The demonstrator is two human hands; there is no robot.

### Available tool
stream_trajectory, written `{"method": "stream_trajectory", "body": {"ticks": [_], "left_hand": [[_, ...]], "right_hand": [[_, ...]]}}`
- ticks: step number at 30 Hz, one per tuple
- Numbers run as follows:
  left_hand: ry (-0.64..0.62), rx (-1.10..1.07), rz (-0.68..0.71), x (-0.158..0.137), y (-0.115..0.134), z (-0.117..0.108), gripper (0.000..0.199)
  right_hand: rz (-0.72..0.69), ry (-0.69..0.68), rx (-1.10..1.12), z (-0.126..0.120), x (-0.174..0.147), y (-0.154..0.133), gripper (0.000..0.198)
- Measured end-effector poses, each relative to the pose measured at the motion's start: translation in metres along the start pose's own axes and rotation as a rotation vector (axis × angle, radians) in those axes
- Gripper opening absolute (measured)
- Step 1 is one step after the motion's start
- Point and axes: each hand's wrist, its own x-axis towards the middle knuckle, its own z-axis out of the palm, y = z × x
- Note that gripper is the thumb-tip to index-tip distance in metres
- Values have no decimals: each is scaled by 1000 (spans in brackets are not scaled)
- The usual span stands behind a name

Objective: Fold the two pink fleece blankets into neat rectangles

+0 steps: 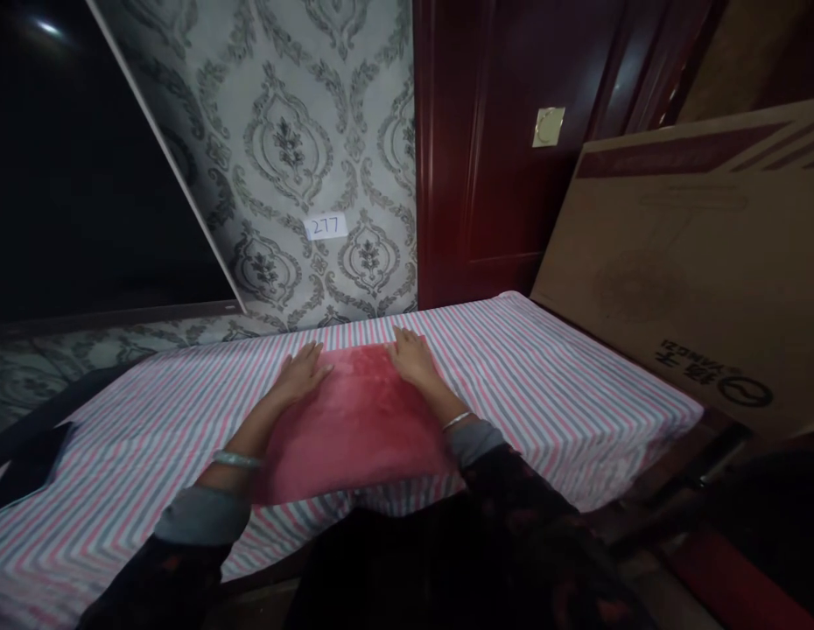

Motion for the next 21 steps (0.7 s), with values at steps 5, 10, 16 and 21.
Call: {"method": "stream_trajectory", "body": {"ticks": [5,10,16,21], "left_hand": [[-52,40,-157,6,-11,35,57],[85,-3,-252,3,-21,55,55],[133,-134,-507,3,-27,46,59],[166,-335,-623,3,-38,46,68]], "right_hand": [[62,-76,-119,37,2,17,51],[108,-39,-115,58,-2,39,52],[245,30,-81,56,0,43,54],[369,75,-34,52,-3,44,59]]}}
